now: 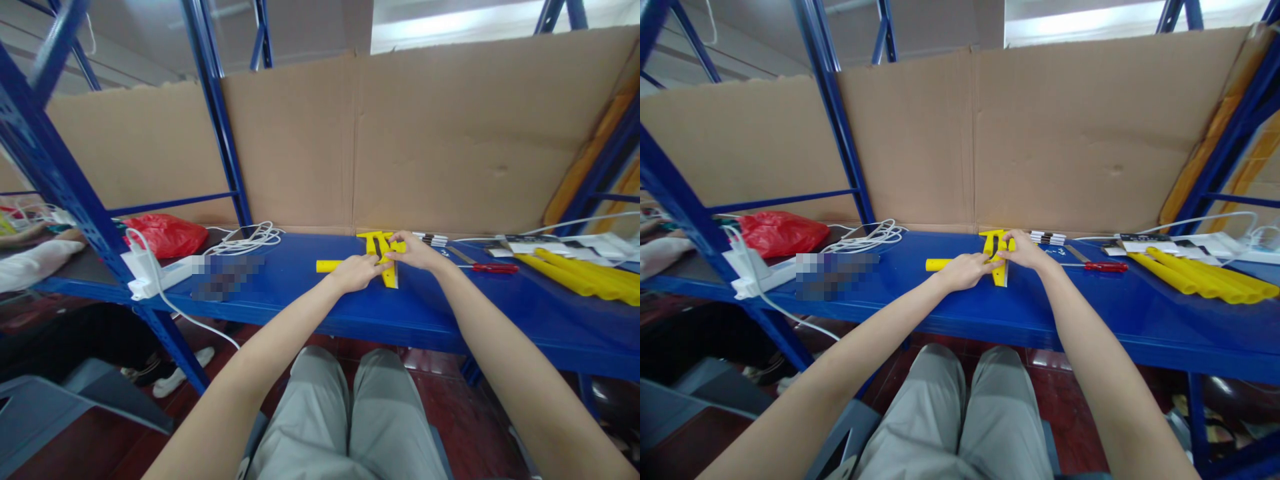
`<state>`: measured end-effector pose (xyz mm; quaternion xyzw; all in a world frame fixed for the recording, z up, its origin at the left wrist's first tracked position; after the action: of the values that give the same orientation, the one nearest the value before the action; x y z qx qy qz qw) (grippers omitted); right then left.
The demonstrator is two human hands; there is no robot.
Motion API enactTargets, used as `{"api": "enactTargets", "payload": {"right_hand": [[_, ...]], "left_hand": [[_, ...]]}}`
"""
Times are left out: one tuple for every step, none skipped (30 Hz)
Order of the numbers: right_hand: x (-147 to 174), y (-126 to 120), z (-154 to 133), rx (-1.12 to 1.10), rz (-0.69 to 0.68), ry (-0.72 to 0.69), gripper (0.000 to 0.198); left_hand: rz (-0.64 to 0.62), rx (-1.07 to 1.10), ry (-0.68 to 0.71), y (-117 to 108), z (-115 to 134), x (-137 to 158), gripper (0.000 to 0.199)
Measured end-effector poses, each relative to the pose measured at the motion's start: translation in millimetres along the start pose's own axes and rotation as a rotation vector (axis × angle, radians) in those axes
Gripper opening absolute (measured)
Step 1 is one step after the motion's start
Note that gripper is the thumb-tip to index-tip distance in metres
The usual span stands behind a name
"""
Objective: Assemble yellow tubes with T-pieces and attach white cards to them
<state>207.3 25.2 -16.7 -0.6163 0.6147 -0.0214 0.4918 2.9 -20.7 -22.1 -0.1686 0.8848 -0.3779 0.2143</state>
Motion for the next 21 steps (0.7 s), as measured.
{"api": "enactTargets", "payload": {"right_hand": [[-1, 0, 0, -0.001, 0.037, 0.018, 0.033], [-1, 1, -1, -0.007, 0.077, 0.035, 0.034], [-1, 0, -3, -0.02, 0.116, 0.056, 0.034], [-1, 0, -6, -0.048, 0.146, 0.085, 0.032], [0, -1, -9, -0.093, 0.151, 0.127, 0.03], [1, -1, -13, -0.153, 0.128, 0.183, 0.028], [3, -2, -17, -0.22, 0.078, 0.25, 0.026], [5, -2, -21, -0.286, 0.004, 0.323, 0.023], [7, -2, -25, -0.343, -0.078, 0.394, 0.021], [9, -2, -28, -0.393, -0.153, 0.461, 0.018], [12, -1, -31, -0.438, -0.212, 0.517, 0.015], [13, 0, -34, -0.484, -0.255, 0.562, 0.012], [14, 1, -35, -0.531, -0.285, 0.596, 0.01], [15, 3, -37, -0.575, -0.305, 0.619, 0.01], [15, 5, -38, -0.611, -0.318, 0.632, 0.01], [16, 7, -40, -0.637, -0.325, 0.64, 0.011], [16, 8, -41, -0.654, -0.324, 0.644, 0.011], [16, 9, -43, -0.664, -0.316, 0.646, 0.012], [16, 9, -44, -0.671, -0.305, 0.645, 0.012], [16, 9, -45, -0.673, -0.297, 0.642, 0.012], [16, 9, -46, -0.671, -0.292, 0.639, 0.013]], "left_hand": [[0.001, 0.007, -0.018, 0, -1, 0, 0.051], [0.003, 0.013, -0.041, -1, -2, 1, 0.051], [0.004, 0.021, -0.065, -1, -4, 2, 0.05], [0.002, 0.029, -0.09, -1, -6, 2, 0.049], [0.001, 0.038, -0.112, 0, -7, 3, 0.048], [0.0, 0.047, -0.132, 0, -9, 4, 0.047], [0.0, 0.057, -0.149, 1, -10, 4, 0.046], [0.002, 0.067, -0.163, 1, -11, 5, 0.045], [0.006, 0.077, -0.174, 2, -12, 5, 0.044], [0.013, 0.085, -0.183, 3, -13, 5, 0.043], [0.021, 0.093, -0.19, 3, -13, 5, 0.043], [0.029, 0.101, -0.194, 4, -13, 5, 0.042], [0.035, 0.107, -0.197, 4, -14, 5, 0.042], [0.039, 0.111, -0.199, 5, -14, 5, 0.042], [0.039, 0.114, -0.2, 5, -14, 5, 0.041], [0.039, 0.116, -0.203, 6, -14, 6, 0.042], [0.038, 0.117, -0.208, 6, -14, 6, 0.043], [0.038, 0.117, -0.216, 6, -14, 6, 0.045], [0.038, 0.115, -0.224, 6, -14, 6, 0.048], [0.037, 0.114, -0.231, 6, -13, 6, 0.05], [0.031, 0.112, -0.236, 5, -13, 6, 0.052]]}}
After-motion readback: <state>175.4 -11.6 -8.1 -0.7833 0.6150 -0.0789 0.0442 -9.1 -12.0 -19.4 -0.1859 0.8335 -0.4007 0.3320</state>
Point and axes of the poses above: each hand's wrist, its own x-axis away from the middle knuckle, its own y-axis out of the palm, z = x × y, the point moved 1 cm from there along -x, towards the middle knuckle, and after that the axes turned 11 degrees about -x, right-handed, at the moved point
